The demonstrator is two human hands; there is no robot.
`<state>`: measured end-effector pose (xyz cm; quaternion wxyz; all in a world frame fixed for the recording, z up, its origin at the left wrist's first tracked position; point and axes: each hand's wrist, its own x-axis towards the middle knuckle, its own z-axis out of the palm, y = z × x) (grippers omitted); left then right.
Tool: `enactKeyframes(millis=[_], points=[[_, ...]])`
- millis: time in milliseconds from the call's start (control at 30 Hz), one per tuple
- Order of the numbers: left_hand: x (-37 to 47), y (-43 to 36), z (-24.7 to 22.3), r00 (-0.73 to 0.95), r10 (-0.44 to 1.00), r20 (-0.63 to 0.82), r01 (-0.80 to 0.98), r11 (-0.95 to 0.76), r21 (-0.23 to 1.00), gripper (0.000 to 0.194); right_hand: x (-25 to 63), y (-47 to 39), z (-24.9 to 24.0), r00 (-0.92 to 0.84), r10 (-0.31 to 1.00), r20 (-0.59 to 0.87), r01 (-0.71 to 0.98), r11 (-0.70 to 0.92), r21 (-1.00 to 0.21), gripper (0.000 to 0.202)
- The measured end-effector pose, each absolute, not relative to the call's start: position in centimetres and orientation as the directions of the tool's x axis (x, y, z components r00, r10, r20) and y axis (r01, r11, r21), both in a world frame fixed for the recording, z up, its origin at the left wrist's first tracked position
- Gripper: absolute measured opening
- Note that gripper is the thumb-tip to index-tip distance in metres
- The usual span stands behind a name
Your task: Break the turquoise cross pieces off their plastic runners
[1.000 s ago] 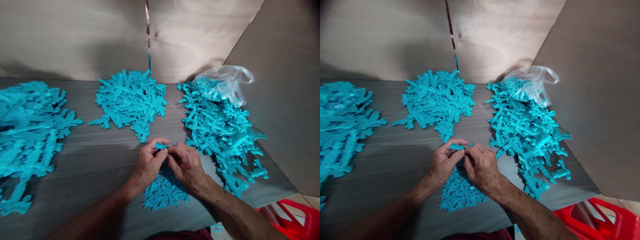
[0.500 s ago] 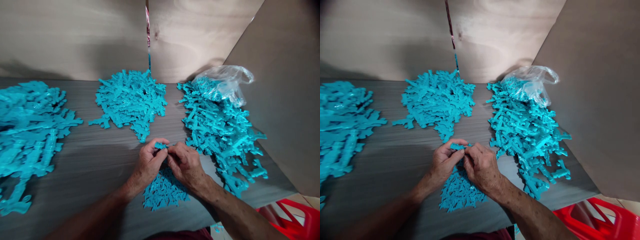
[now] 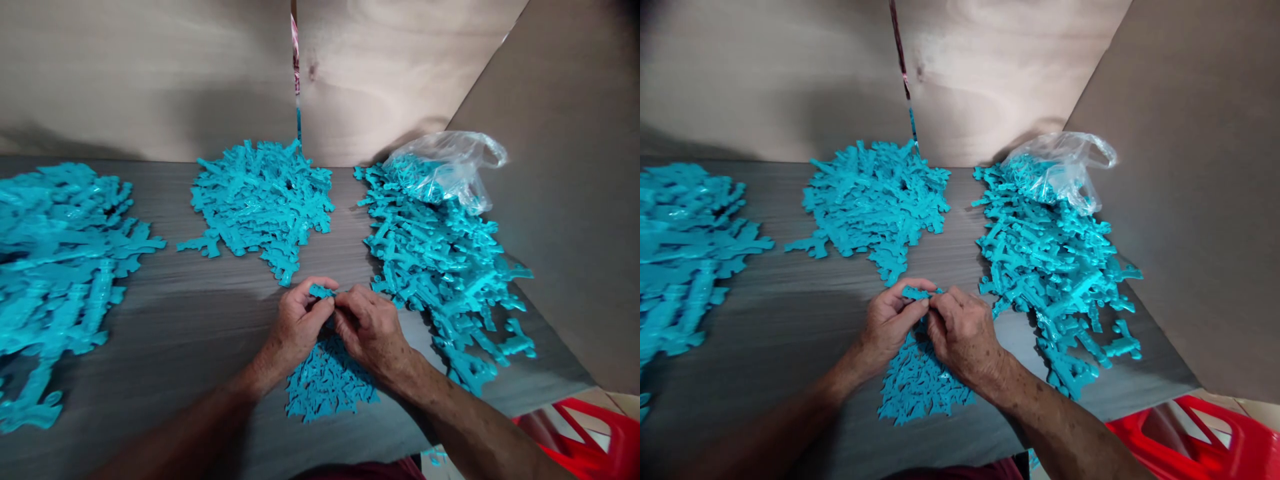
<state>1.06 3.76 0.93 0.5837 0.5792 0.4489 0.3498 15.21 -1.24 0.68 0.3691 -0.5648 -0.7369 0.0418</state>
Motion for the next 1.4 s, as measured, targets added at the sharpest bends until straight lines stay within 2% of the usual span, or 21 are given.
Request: enactKeyframes(millis=[833, 1400], points=[[1.0, 3.9, 0.7, 0.368, 0.918, -0.147, 0.089, 0.123, 0.988, 0.018, 15.3, -1.3, 0.8, -0.121, 0.873, 0.472, 0.820, 0.356, -0.449, 0.018], [1.2, 3.7, -0.4, 0.364, 0.911, -0.193, 0.096, 0.169, 0.981, 0.023, 15.7, -1.7, 0.4, -0.212, 0.904, 0.370, 0.899, 0.329, -0.288, 0.014]])
